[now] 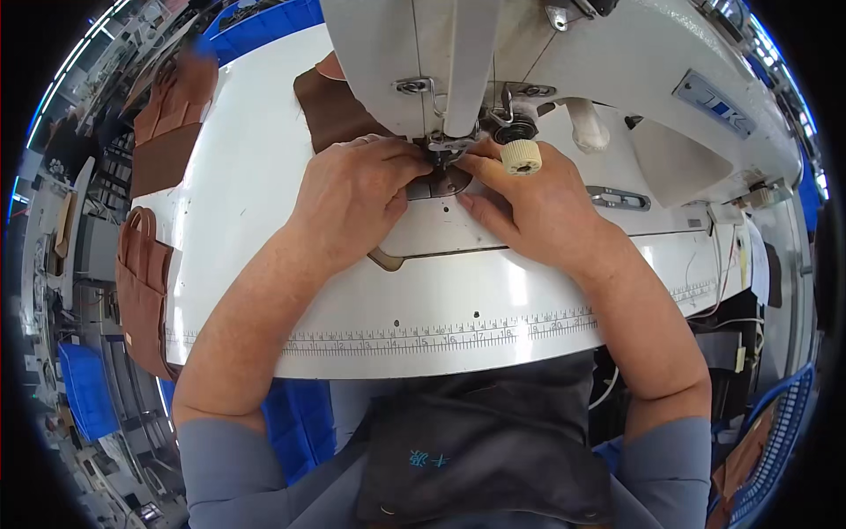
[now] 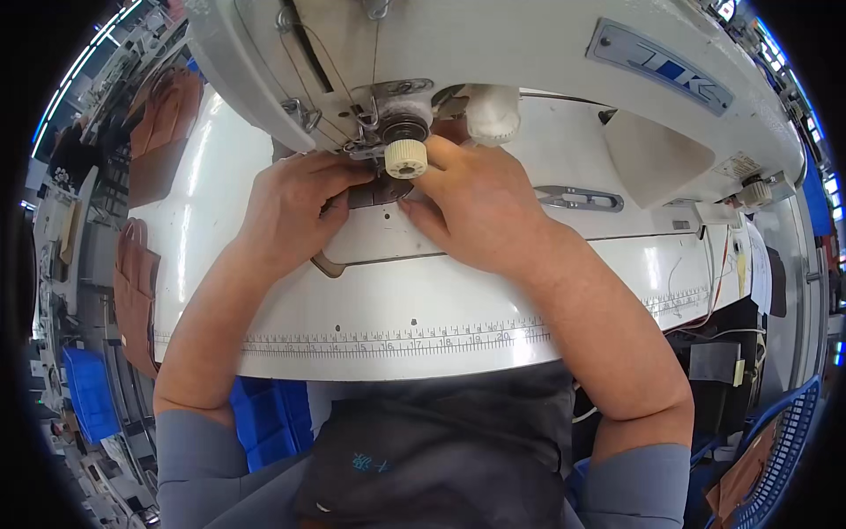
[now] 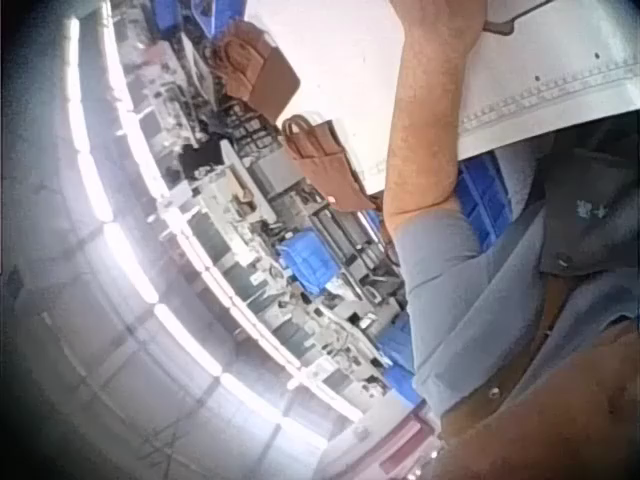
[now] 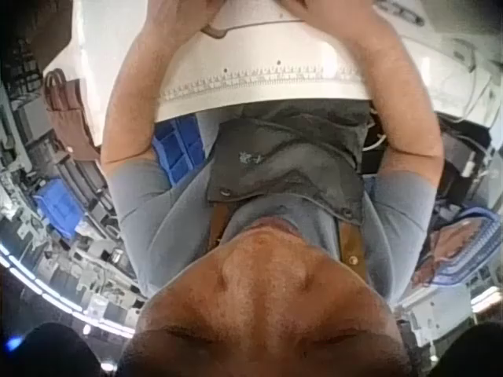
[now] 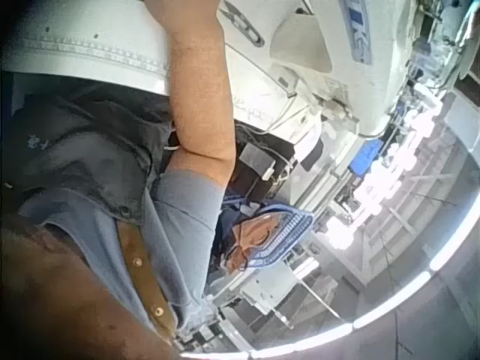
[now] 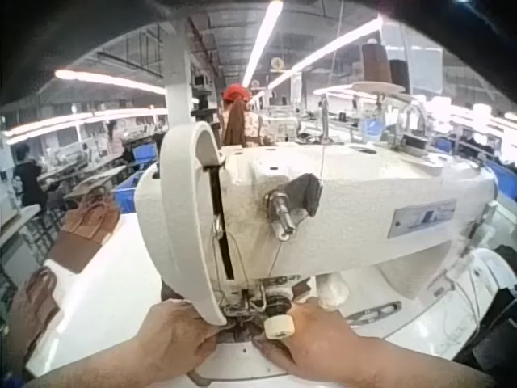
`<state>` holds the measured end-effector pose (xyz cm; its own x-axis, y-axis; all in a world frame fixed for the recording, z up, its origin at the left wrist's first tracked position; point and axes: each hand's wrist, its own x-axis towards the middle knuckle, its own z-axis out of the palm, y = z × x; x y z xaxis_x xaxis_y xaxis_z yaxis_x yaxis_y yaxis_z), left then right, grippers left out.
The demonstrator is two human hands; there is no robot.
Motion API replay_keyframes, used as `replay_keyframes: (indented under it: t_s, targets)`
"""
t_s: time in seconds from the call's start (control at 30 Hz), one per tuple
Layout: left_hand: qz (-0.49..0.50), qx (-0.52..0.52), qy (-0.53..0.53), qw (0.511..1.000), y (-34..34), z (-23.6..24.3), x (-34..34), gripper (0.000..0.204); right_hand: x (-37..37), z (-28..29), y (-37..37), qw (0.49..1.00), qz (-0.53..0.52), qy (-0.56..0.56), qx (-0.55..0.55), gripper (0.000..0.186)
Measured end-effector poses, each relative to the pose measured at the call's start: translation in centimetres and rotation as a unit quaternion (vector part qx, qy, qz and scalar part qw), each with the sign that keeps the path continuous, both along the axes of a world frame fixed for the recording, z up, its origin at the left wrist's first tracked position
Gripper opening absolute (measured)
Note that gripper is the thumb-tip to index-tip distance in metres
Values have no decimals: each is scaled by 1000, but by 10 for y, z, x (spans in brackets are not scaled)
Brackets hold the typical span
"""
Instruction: Sewing and assembling pieces of a leather bag using an industrial sewing machine.
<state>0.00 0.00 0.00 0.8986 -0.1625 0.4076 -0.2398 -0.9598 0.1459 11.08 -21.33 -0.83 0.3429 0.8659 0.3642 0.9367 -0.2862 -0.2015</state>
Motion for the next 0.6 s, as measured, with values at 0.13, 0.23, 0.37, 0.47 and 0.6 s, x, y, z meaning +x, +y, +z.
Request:
replay_keyframes:
  t_s: [0.13,0.23,0.37,0.47,0.6]
  targets:
    - [5,-44,-45,998,1,-7,5,16,3,1,0,1000,1,-16,-1,37]
    - [14,-57,-48,997,4,-8,8,13,1,1,0,1000,3,-18,1,35]
    - [-4,-24,-76,997,5,-11,10,12,0,2,-1,1000,1,-15,-5,32]
    - [-28,22,-116,993,7,-14,11,11,-1,0,-1,1000,22,-10,11,30]
    - [-73,41,-105,991,11,-13,12,10,0,-2,0,1000,20,-10,3,28]
